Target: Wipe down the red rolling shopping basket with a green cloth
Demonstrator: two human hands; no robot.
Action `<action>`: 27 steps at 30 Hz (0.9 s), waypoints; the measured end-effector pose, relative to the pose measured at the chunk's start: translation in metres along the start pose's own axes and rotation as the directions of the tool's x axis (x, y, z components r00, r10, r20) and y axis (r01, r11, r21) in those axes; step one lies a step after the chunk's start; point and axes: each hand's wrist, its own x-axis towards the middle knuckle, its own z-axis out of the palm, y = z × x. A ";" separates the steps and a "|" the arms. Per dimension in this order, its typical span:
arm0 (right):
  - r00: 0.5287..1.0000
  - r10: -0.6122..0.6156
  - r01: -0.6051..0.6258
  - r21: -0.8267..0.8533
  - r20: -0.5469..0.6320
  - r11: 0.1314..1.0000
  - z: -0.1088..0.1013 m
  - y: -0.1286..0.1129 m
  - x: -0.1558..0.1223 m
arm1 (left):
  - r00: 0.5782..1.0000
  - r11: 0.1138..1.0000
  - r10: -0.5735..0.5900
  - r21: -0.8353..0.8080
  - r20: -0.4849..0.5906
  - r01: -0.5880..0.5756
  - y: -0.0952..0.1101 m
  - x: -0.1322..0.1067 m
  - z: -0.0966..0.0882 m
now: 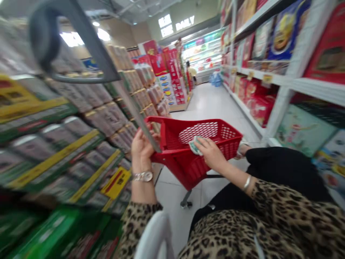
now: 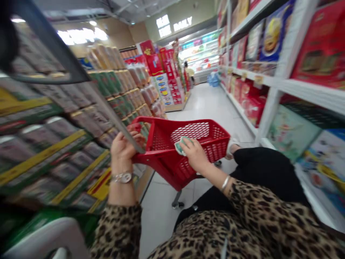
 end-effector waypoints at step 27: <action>0.998 0.016 -0.004 -0.221 0.053 0.975 -0.008 0.144 -0.035 | 0.998 0.991 -0.017 -0.128 0.066 0.026 0.010 -0.004 -0.023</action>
